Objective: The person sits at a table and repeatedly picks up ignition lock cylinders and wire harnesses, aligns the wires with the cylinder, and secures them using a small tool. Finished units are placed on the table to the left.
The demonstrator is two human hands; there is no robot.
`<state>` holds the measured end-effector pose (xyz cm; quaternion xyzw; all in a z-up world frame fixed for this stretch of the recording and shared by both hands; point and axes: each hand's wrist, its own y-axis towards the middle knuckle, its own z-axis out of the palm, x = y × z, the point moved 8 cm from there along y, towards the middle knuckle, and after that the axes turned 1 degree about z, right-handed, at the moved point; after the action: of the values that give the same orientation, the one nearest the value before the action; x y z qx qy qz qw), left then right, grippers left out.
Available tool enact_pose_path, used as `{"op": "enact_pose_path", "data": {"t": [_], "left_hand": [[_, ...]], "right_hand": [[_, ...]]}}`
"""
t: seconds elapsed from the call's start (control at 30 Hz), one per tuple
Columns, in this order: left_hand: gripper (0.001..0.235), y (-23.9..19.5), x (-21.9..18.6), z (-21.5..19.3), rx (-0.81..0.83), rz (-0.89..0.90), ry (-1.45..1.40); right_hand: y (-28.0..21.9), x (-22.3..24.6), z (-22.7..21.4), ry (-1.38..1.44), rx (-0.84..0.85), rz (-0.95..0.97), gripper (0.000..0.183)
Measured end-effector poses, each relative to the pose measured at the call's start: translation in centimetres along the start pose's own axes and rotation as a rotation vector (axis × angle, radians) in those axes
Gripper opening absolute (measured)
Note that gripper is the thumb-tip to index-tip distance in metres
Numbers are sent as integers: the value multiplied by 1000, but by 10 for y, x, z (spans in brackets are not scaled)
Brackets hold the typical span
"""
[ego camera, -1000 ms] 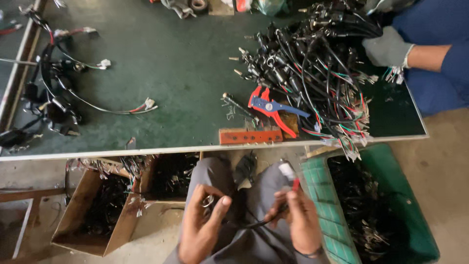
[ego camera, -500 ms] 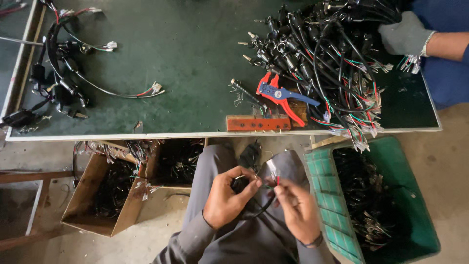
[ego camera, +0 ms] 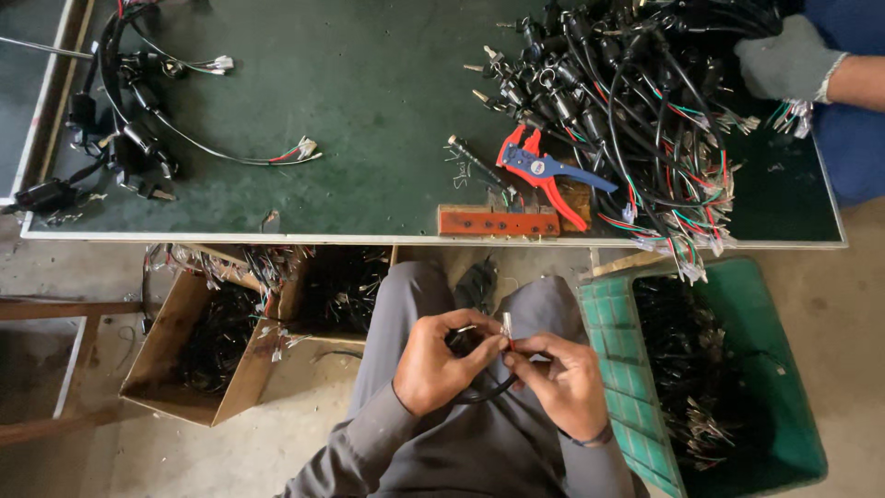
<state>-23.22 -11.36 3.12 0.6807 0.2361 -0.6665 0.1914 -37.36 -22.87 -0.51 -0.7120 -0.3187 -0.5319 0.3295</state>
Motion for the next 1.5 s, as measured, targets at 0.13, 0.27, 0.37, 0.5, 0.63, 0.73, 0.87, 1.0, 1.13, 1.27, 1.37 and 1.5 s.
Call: {"op": "enact_pose_path", "data": {"t": [0.13, 0.27, 0.37, 0.5, 0.63, 0.73, 0.87, 1.0, 1.13, 1.27, 1.37, 1.5], "left_hand": [[16, 4, 10, -1, 13, -34, 85], [16, 12, 18, -3, -93, 48, 68], [17, 25, 37, -1, -161, -21, -78], [17, 54, 69, 7, -158, -170, -356], [15, 76, 95, 13, -168, -248, -488], [14, 89, 103, 14, -192, -184, -491], [16, 94, 118, 9, -272, -166, -356], [15, 99, 123, 8, -262, -190, -288], [16, 97, 120, 8, -256, -181, -236], [15, 100, 114, 7, -266, -149, -240], [14, 100, 113, 4, -275, -149, -227], [15, 104, 110, 2, -288, -97, -200]], "right_hand": [[10, -17, 2, 198, 75, 47, 13], [26, -50, -4, 372, -33, 233, 13], [49, -69, -6, 505, -158, 299, 12], [78, -68, -17, 511, -267, 166, 11], [93, -52, -27, 206, -445, -58, 14], [100, -37, -21, 69, -459, -211, 16], [102, -53, -19, 98, -476, -53, 13], [104, -36, -16, 95, -429, -323, 16], [107, -54, -17, 90, -460, -120, 15], [106, -54, -18, 102, -450, -108, 15], [107, -47, -16, 100, -447, -117, 15], [105, -41, -19, 82, -507, -67, 15]]}}
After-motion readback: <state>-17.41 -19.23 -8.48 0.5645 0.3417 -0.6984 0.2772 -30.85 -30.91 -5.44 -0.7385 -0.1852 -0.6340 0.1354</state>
